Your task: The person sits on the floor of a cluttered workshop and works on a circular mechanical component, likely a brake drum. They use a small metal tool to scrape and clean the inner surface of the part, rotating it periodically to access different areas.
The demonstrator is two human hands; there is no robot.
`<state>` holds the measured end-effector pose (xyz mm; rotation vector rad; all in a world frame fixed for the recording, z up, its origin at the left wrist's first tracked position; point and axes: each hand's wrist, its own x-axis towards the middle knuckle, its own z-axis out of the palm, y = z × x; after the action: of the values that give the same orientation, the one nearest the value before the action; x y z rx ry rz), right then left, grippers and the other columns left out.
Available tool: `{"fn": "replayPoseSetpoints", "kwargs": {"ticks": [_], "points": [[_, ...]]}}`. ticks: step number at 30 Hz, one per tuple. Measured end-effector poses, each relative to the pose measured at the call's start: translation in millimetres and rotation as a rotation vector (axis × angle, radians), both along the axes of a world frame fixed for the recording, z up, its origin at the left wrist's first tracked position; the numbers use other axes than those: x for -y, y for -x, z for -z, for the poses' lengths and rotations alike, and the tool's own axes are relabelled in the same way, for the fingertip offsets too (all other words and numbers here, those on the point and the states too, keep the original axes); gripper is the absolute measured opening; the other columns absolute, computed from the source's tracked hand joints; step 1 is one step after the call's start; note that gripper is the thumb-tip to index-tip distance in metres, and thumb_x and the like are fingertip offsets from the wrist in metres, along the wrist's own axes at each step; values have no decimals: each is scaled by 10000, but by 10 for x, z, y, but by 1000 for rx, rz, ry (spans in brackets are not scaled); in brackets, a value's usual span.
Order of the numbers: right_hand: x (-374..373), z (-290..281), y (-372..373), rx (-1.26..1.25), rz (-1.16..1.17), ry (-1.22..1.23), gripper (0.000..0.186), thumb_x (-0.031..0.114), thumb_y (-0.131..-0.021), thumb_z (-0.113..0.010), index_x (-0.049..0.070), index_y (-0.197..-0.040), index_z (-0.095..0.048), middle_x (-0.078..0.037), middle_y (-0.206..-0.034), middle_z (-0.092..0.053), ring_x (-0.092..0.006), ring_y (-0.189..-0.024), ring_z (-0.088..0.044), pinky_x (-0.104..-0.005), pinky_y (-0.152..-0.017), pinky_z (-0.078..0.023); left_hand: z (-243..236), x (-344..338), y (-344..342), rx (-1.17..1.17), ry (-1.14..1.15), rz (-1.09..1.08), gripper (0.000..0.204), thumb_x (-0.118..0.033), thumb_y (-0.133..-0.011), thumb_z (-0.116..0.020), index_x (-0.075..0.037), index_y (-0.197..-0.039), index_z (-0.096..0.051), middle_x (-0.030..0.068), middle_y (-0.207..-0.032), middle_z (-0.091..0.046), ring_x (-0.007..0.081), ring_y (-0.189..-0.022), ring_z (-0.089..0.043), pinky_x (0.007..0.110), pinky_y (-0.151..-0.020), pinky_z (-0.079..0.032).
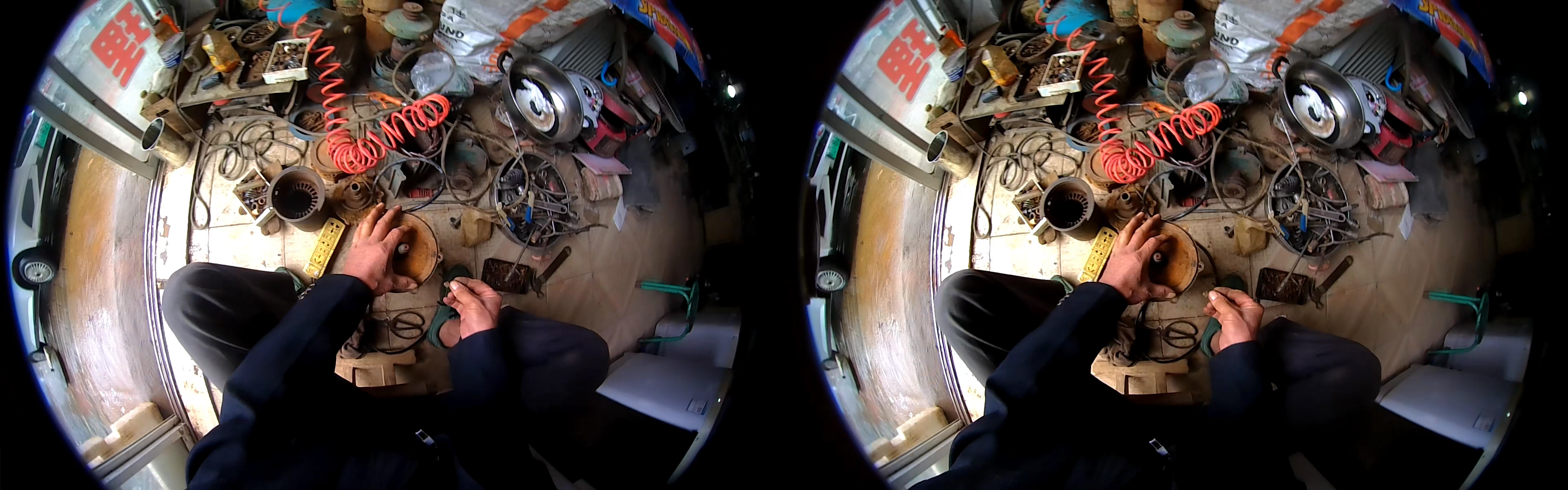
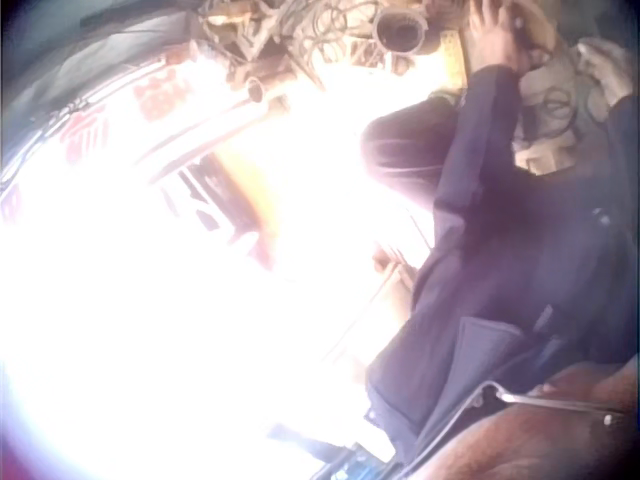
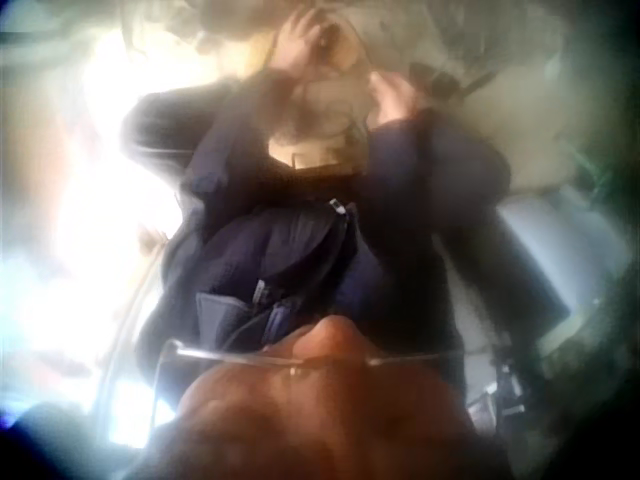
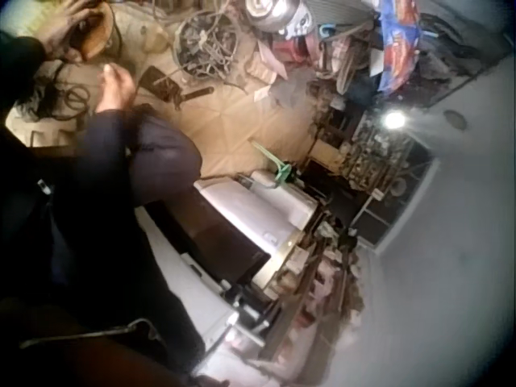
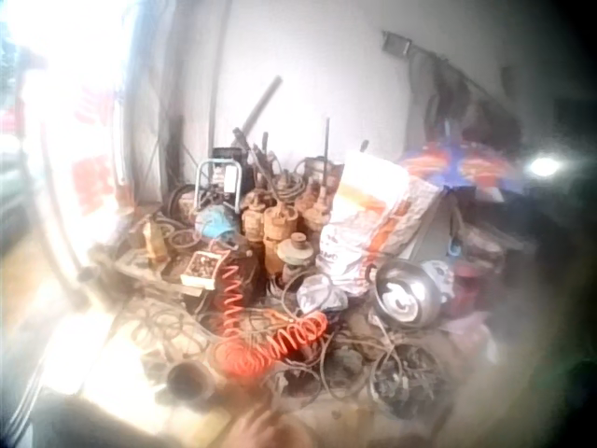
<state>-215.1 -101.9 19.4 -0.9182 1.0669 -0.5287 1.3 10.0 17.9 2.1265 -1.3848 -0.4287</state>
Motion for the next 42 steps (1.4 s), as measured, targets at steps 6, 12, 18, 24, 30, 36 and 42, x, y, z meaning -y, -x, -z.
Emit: {"fn": "replayPoseSetpoints", "kwargs": {"ticks": [6,12,18,24,30,36,42], "points": [[-423,-255,5,181,-114,-132,100,8,-933,-692,1,-1033,-688,-103,-935,-717,-168,-774,-668,-342,-720,-590,29,-492,302,-341,342,-286,684,-285,-683,-921,-52,-1261,-640,175,-1377,-578,366,-1302,-529,465,-1073,-448],[-890,-141,-103,290,-210,-395,79,41,-953,-686,19,-1029,-688,-77,-988,-709,-187,-894,-688,-340,-820,-584,-137,-1010,1018,-1140,523,-399,332,-72,-879,-806,14,-1172,-678,33,-952,-718,94,-920,-652,267,-832,-535],[-1103,-93,-203,307,-280,-444,106,63,-973,-657,15,-1064,-684,-87,-1041,-710,-224,-994,-686,-386,-927,-560,-79,-1160,1023,-1137,563,-546,183,-91,-850,-822,-30,-1015,-770,50,-930,-679,126,-858,-665,283,-772,-542],[-1224,-62,-363,282,-270,-369,132,74,-976,-654,-7,-1076,-682,-82,-1028,-702,-180,-939,-665,-359,-874,-555,55,-1256,953,-1120,575,-557,141,-73,-923,-749,7,-1038,-758,56,-910,-667,124,-814,-662,262,-734,-535],[-1042,-40,-517,-245,-529,492,219,55,-940,-683,-39,-1137,-675,-113,-1098,-702,-218,-979,-663,-378,-861,-547,537,-1119,828,-1362,611,-736,187,-93,-942,-704,21,-1088,-731,60,-832,-727,92,-727,-646,257,-673,-524],[-900,-214,-880,-598,-947,1611,375,86,-866,-699,-17,-1223,-646,-179,-1299,-594,-387,-1208,-532,-455,-1041,-453,666,-1014,672,-1075,437,-899,210,-82,-860,-758,-3,-1053,-733,140,-824,-752,177,-772,-739,314,-715,-562],[-854,-188,-894,-592,-993,1589,411,108,-851,-717,-10,-1239,-646,-187,-1305,-584,-390,-1220,-522,-462,-1032,-460,629,-939,596,-929,308,-888,232,-81,-843,-771,-8,-1063,-761,161,-931,-754,167,-846,-723,314,-765,-558]]}}
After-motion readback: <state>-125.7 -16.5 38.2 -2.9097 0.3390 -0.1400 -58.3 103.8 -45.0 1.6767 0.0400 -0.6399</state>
